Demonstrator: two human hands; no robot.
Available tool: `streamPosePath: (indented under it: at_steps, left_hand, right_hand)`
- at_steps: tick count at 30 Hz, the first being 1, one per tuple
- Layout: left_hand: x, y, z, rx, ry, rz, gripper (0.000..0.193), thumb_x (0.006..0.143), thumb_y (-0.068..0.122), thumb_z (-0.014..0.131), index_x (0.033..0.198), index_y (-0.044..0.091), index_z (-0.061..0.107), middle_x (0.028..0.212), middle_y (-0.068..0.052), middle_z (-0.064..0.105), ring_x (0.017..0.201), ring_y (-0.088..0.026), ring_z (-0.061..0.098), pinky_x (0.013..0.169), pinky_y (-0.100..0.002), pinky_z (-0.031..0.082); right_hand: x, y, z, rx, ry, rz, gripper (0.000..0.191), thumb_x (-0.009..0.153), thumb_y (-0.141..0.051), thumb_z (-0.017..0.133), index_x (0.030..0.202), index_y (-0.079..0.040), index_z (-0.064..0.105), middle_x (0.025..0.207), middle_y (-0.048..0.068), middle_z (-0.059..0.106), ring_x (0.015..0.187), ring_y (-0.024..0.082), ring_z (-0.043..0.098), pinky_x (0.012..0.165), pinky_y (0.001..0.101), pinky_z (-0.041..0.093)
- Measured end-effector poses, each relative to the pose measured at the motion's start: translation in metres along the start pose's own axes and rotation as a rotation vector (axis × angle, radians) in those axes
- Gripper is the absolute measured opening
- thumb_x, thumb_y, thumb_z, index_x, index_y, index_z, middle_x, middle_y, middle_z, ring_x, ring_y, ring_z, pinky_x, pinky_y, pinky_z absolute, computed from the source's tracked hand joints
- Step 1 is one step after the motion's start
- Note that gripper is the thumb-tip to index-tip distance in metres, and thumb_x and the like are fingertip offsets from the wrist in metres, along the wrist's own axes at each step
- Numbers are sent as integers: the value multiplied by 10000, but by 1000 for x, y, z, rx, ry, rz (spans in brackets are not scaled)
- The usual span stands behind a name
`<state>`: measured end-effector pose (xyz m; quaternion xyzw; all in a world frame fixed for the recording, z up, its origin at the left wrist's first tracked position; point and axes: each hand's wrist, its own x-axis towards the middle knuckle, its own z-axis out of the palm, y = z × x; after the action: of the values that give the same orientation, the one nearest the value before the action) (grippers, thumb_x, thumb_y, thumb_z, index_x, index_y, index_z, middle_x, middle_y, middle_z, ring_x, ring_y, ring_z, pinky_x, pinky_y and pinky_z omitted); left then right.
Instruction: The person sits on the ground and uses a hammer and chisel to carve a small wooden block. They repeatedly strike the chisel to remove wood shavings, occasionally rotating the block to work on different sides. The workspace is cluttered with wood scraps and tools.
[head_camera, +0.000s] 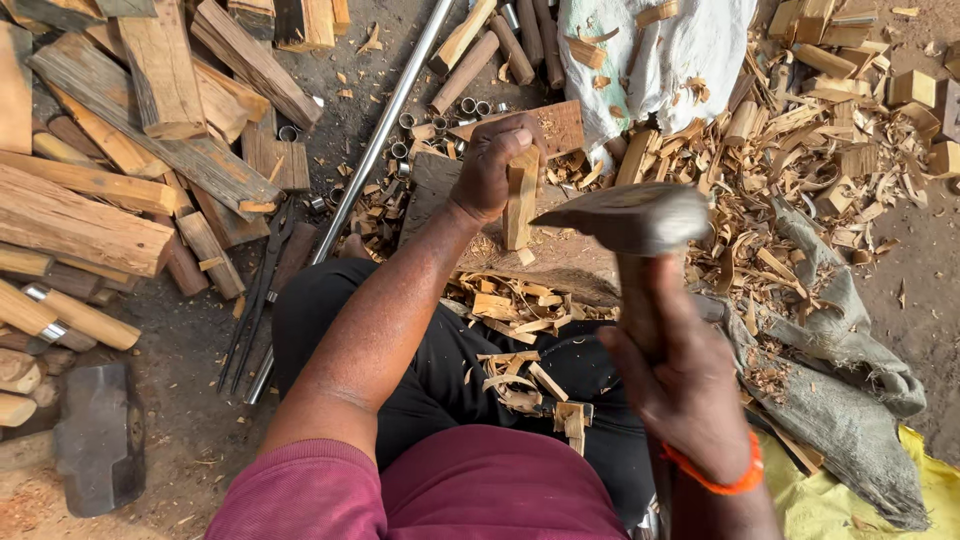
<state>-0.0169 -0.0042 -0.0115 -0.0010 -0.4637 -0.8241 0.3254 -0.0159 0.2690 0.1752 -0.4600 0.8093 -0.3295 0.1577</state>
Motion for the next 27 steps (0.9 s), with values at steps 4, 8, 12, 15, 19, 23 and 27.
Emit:
streamPosePath:
  at_steps: [4,8,12,15,19,23,27]
  left_hand:
    - [-1,9,-1,33,70,-122,374,935,412,553,883,57,655,793,-85,635,684,-182,644,599,-358,580]
    - [0,25,-3,-45,144,-371,550,960,583,477,937,72,678,840,-93,681,722,-167,668,621,-332,604]
    - [-2,32,2,-189,58,-342,580,1003,617,490,977,66,670,843,-80,640,701,-154,614,597,-328,569]
    - [-6,31,6,-120,22,-297,463,987,525,523,922,78,624,819,-61,614,713,-164,641,627,-365,617]
    - [-7,25,5,-22,-65,-196,387,990,421,525,902,64,648,780,-68,617,688,-158,628,634,-347,591]
    - [-7,19,6,1,-73,-237,299,969,354,527,921,77,629,832,-50,610,743,-139,630,666,-343,602]
    - [-7,12,8,-92,-107,-236,257,960,309,573,923,59,623,840,-56,614,743,-151,628,661,-357,594]
  right_hand:
    - [6,30,41,28,-92,-96,900,849,40,744,1627,-83,309,1485,294,573,1287,347,624,993,391,560]
    - [-4,57,51,80,-101,31,926,856,13,744,1633,-118,259,1468,230,592,1280,310,633,999,377,529]
    - [-12,63,46,76,-93,83,959,840,1,749,1631,-131,223,1485,209,556,1273,276,631,1002,370,523]
    - [-13,62,49,154,-108,100,961,844,-3,728,1647,-130,216,1584,197,515,1131,240,673,967,351,545]
    - [-5,60,50,63,-114,3,955,826,77,743,1627,-104,255,1529,228,536,1363,320,578,1037,387,503]
    - [2,34,16,166,-122,-108,947,855,121,710,1652,-109,252,1549,244,514,1316,306,582,1024,385,520]
    - [3,-27,-40,195,79,-147,954,872,75,737,1639,-171,224,1395,129,628,943,93,680,757,290,597]
